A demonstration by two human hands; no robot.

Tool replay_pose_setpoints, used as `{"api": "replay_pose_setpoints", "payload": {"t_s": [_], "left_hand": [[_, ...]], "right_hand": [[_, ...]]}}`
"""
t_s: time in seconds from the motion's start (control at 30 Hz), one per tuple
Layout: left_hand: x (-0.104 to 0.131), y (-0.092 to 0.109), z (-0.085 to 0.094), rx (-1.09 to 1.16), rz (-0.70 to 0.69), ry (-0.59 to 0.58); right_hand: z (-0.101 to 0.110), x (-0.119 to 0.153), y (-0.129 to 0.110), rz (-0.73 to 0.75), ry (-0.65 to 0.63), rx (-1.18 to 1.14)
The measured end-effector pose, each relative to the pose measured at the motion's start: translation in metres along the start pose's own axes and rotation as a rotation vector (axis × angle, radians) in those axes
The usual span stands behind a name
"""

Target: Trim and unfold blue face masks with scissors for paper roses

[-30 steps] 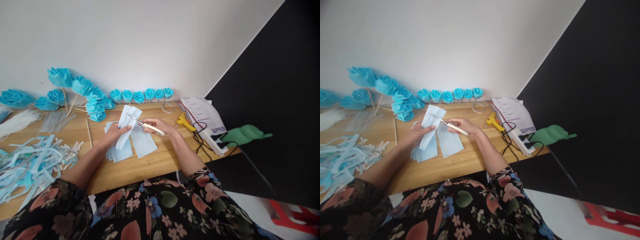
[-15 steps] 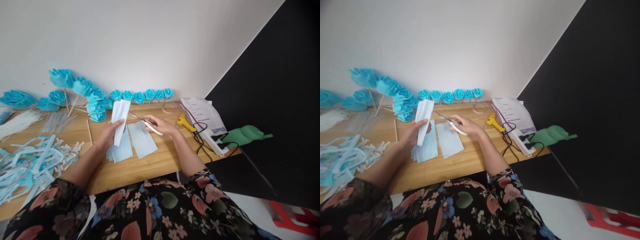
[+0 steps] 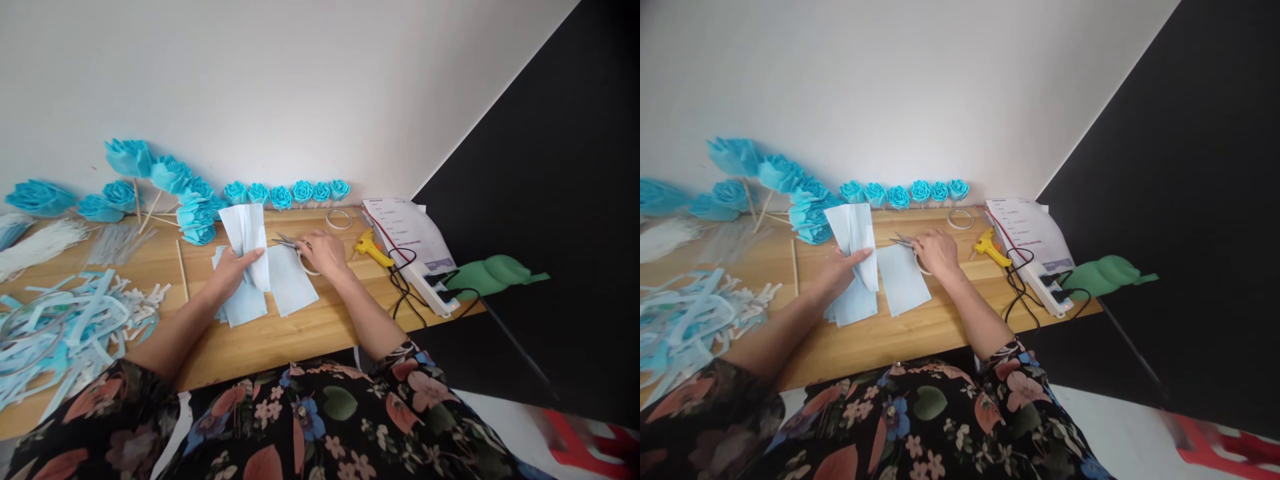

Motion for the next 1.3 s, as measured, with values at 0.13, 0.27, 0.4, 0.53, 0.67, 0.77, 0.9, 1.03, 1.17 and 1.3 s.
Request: {"api": "replay_pose_setpoints", "payload": {"t_s": [0.13, 0.27, 0.4, 0.53, 0.67, 0.77, 0.9, 1.03, 1.17, 1.3], "left_hand": [[0.006, -0.002, -0.014, -0.186, -0.067, -0.095], [0.010, 0.004, -0.021, -0.417, -0.205, -0.116], [0.011, 0.032, -0.011, -0.504, -0.503, 0.010], [0.030, 0.069, -0.003, -0.605, -0.874, 0.164], [0.044, 0.080, -0.022, -0.840, -0.985, 0.078], [0.043, 0.072, -0.036, -0.912, -0.937, -0.050], [0.026, 0.056, -0.024, -0.802, -0.745, -0.015], [0.008, 0.037, -0.007, -0.604, -0.497, 0.017], [0.003, 0.033, 0.002, -0.521, -0.397, 0.068], [0.002, 0.032, 0.001, -0.502, -0.378, 0.045]], "right_hand": [[-0.020, 0.004, -0.023, 0.052, -0.095, -0.628], [-0.038, 0.007, -0.029, -0.028, -0.103, -0.936], [-0.038, 0.007, -0.016, -0.132, -0.046, -0.995], [-0.023, 0.008, -0.018, -0.065, 0.012, -0.825], [-0.022, 0.011, -0.038, 0.084, -0.041, -0.690], [-0.022, 0.012, -0.045, 0.148, -0.039, -0.651], [-0.025, 0.010, -0.042, 0.126, -0.038, -0.657], [-0.024, 0.010, -0.040, 0.104, -0.044, -0.659], [-0.025, 0.010, -0.036, 0.056, -0.055, -0.647], [-0.023, 0.010, -0.037, 0.061, -0.038, -0.598]]}}
Point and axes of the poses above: each hand's wrist, its own x-axis away from the middle knuckle, its own z-axis out of the back of the hand, y = z × x, the point moved 9 cm from there along -x, towards the middle knuckle, and after that the axes turned 1 degree about y, right-handed, at the moved point
